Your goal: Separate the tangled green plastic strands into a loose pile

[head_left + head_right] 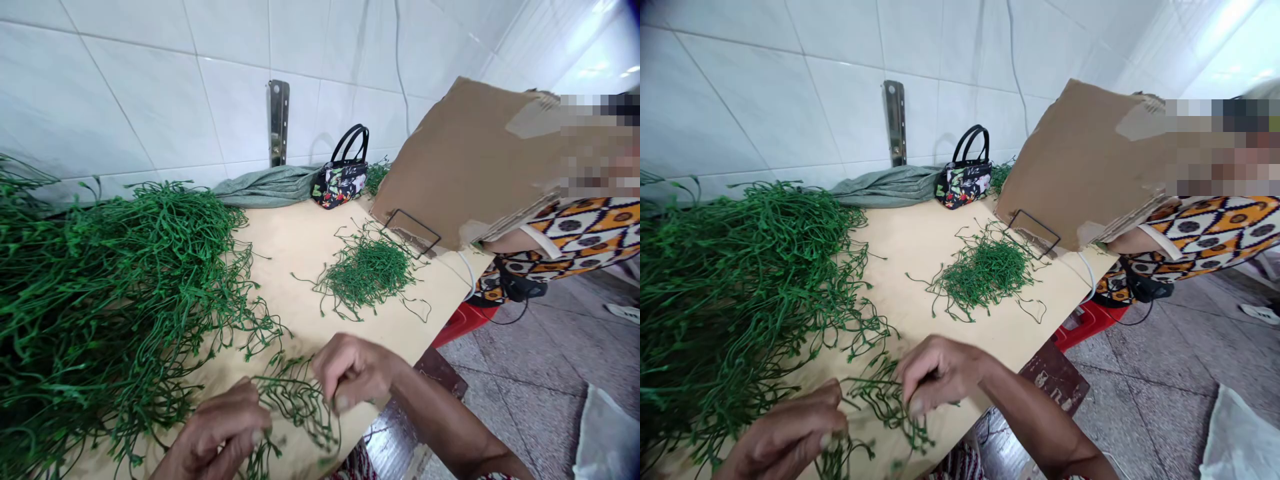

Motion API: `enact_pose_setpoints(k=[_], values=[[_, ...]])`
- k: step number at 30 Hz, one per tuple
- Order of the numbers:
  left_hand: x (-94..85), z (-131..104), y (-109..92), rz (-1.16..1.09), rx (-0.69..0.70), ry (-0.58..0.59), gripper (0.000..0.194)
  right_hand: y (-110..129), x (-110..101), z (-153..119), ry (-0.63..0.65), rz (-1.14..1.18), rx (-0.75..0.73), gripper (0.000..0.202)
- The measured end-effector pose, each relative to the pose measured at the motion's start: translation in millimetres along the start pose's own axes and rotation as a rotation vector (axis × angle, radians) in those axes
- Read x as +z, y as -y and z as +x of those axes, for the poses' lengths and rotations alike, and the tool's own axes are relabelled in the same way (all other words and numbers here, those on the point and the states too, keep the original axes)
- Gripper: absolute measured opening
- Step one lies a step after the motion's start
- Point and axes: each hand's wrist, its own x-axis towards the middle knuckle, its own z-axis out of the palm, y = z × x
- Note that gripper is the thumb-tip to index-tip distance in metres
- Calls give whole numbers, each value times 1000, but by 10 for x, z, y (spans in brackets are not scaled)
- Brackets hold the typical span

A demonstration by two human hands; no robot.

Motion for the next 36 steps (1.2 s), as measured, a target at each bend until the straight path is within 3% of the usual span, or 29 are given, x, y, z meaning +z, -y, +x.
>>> enact_pose_setpoints(k=[4,7,11,22,27,30,33,36], values=[[8,156,-15,-17,-48,-51,15,147,-446,-232,-620,-248,-12,25],[58,221,-33,-3,-54,-75,15,89,-703,-268,-843,-347,150,31],[83,201,-30,40,-64,-67,16,-38,-813,-244,-839,-555,261,26],[94,184,-23,50,-25,-44,15,-79,-825,-289,-808,-861,237,17],[56,210,-96,22,-156,-69,13,-60,-964,-379,-1013,-1222,158,22],[38,189,-91,-44,-240,-109,11,-186,-1114,-490,-1038,-1494,413,26],[26,135,-54,-99,-305,-137,13,-317,-1204,-590,-1030,-1564,660,32],[14,91,-32,-149,-339,-159,13,-284,-1101,-615,-1037,-1549,532,35]])
